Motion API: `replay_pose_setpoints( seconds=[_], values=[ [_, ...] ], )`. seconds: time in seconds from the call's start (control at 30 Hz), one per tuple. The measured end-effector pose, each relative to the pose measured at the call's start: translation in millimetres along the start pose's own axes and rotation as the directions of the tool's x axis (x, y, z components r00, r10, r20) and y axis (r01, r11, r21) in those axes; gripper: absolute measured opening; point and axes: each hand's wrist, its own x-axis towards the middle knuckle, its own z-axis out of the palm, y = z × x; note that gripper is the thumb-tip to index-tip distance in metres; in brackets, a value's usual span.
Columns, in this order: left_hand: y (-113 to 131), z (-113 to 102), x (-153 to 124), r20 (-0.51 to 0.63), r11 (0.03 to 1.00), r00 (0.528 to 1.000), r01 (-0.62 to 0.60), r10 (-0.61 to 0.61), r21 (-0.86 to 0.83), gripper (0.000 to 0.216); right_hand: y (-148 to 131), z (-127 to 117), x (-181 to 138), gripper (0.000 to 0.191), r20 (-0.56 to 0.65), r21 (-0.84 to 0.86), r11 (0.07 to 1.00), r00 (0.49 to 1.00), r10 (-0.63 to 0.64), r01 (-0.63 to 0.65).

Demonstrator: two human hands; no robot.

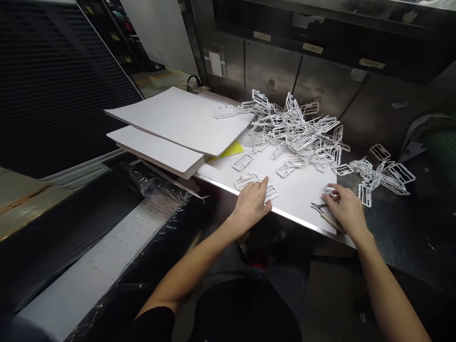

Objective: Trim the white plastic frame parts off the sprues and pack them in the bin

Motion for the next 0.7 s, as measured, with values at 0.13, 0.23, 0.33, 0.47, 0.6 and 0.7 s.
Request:
replay_pose_setpoints(
  seconds=[0.13, 0.23, 0.33, 0.47, 0.6, 0.7],
  values=[
    [-2, -5, 2, 0.03, 0.999, 0.999, -0.034, 0.034, 0.004, 0.077, 6, 4, 2, 0.035, -0.001, 0.015, 1.0, 1.0, 0.007, -0.007],
    [-15, -14, 4, 0.021, 0.999, 0.999, -0.037, 0.038, -0.004, 0.079, 6, 9, 7, 0.03, -0.023, 0.034, 0.999, 1.0, 0.006, -0.005],
    [-35, -24, 9, -0.014, 1.0, 1.0, 0.011, -0.011, 0.002, 0.079, 0, 9, 7, 0.029, -0.06, 0.06, 0.998, 0.998, -0.019, 0.023],
    [-59, -28, 16, 0.022, 0.999, 0.999, 0.034, -0.035, 0.028, 0.083, -21, -10, -13, 0.033, -0.183, 0.09, 0.992, 0.981, -0.069, 0.087],
    [-72, -30, 20, 0.107, 1.0, 0.994, 0.015, -0.016, 0.015, 0.08, -28, -51, -62, 0.03, -0.365, -0.037, 0.955, 0.886, -0.287, 0.294],
    [-71, -36, 22, 0.148, 1.0, 0.989, 0.0, -0.003, 0.016, 0.068, -4, -87, -112, 0.042, -0.427, -0.224, 0.928, 0.826, -0.367, 0.297]
  ],
)
